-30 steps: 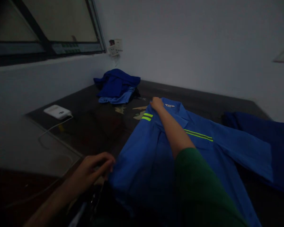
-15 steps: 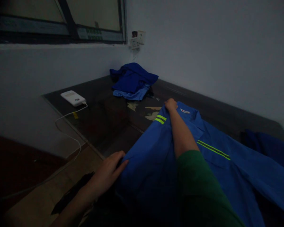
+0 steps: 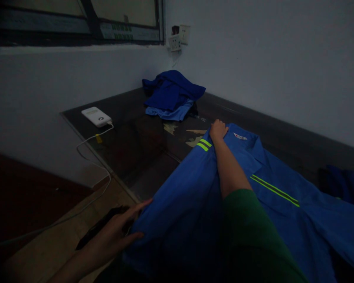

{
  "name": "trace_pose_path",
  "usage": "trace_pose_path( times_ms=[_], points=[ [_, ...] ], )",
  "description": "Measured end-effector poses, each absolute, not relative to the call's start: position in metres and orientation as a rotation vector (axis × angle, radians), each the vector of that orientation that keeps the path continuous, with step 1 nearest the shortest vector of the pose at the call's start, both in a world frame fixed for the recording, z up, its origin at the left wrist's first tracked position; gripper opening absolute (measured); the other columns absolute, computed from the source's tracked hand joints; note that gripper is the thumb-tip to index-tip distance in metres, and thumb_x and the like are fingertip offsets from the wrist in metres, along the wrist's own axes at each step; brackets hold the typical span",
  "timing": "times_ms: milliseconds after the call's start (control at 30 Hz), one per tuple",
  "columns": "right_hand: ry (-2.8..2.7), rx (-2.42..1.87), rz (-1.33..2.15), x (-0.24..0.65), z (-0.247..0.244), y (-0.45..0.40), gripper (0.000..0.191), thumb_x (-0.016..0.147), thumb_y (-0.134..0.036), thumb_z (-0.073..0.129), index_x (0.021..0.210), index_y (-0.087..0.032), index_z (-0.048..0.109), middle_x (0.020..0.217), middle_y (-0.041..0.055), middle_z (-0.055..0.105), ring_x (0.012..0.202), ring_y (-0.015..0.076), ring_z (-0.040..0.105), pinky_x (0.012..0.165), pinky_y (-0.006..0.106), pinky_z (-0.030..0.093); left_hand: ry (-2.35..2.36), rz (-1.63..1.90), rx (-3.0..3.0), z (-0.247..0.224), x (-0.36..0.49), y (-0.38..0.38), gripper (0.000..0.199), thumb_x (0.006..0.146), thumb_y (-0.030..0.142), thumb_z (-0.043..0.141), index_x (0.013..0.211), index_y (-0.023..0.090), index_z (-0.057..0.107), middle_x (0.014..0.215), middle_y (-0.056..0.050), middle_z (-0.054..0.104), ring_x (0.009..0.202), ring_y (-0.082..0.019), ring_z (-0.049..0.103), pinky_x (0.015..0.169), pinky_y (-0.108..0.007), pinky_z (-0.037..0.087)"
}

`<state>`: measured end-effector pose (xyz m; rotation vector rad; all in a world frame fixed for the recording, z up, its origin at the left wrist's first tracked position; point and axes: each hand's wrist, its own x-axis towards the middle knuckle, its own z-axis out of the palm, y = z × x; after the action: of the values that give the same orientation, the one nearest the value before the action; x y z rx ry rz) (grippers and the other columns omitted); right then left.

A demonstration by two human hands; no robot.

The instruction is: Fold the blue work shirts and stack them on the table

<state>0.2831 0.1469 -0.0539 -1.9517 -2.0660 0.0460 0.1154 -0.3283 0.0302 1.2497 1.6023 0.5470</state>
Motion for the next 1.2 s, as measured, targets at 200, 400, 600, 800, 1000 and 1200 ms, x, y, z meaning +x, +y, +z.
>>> trace_pose_path(
  times_ms=[200, 400, 600, 800, 1000, 1200],
  points=[
    [-2.121, -1.954, 0.014, 0.284, -0.052, 0.146, 0.032, 0.093, -0.023, 0.044, 0.119, -0.009, 0.056, 0.122, 0.0198, 0.058, 0.117, 0.0294, 0.048, 0.094, 0.045, 0.035, 1.479, 0.711, 1.202, -0.023, 0.103, -0.359, 0.044, 0.081, 0.038, 0.065, 0.121, 0.024, 0.053, 0.119, -0.007, 0.060, 0.110, -0.022, 0.055, 0.097, -0.034, 0.042],
    [-2.120, -1.974, 0.023, 0.286, -0.043, 0.138, 0.034, 0.094, -0.024, 0.043, 0.123, -0.008, 0.053, 0.124, 0.0208, 0.057, 0.116, 0.0290, 0.050, 0.091, 0.041, 0.040, 1.300, 0.831, 0.909, -0.073, 0.108, -0.381, 0.054, 0.076, 0.053, 0.068, 0.116, 0.018, 0.057, 0.101, -0.006, 0.068, 0.092, -0.022, 0.063, 0.084, -0.035, 0.049],
    [-2.045, -1.970, -0.022, 0.283, -0.045, 0.133, 0.031, 0.095, -0.022, 0.039, 0.121, -0.009, 0.052, 0.120, 0.0198, 0.058, 0.115, 0.0285, 0.050, 0.092, 0.042, 0.040, 1.326, 0.752, 0.944, -0.060, 0.102, -0.388, 0.051, 0.074, 0.058, 0.068, 0.104, 0.016, 0.070, 0.098, -0.005, 0.071, 0.096, -0.025, 0.061, 0.087, -0.034, 0.048],
    [-1.987, -1.965, -0.031, 0.282, -0.047, 0.144, 0.030, 0.095, -0.020, 0.039, 0.119, -0.008, 0.052, 0.118, 0.0199, 0.058, 0.114, 0.0284, 0.049, 0.091, 0.043, 0.040, 1.245, 0.681, 0.977, -0.045, 0.097, -0.392, 0.051, 0.080, 0.054, 0.064, 0.117, 0.018, 0.065, 0.107, -0.006, 0.068, 0.099, -0.024, 0.060, 0.085, -0.032, 0.049],
    [-1.991, -1.936, -0.049, 0.286, -0.051, 0.150, 0.033, 0.094, -0.024, 0.041, 0.120, -0.008, 0.053, 0.120, 0.0201, 0.057, 0.115, 0.0297, 0.047, 0.092, 0.045, 0.037, 1.263, 0.665, 0.909, -0.045, 0.094, -0.397, 0.051, 0.080, 0.057, 0.061, 0.112, 0.018, 0.066, 0.095, -0.004, 0.069, 0.084, -0.020, 0.061, 0.072, -0.028, 0.050],
    [-2.177, -1.918, 0.011, 0.292, -0.046, 0.149, 0.034, 0.092, -0.031, 0.048, 0.115, -0.010, 0.059, 0.122, 0.0198, 0.056, 0.116, 0.0311, 0.047, 0.091, 0.044, 0.038, 1.312, 0.726, 0.820, -0.081, 0.110, -0.388, 0.065, 0.068, 0.067, 0.067, 0.112, 0.019, 0.067, 0.103, -0.006, 0.069, 0.099, -0.028, 0.060, 0.090, -0.039, 0.047]
  ],
)
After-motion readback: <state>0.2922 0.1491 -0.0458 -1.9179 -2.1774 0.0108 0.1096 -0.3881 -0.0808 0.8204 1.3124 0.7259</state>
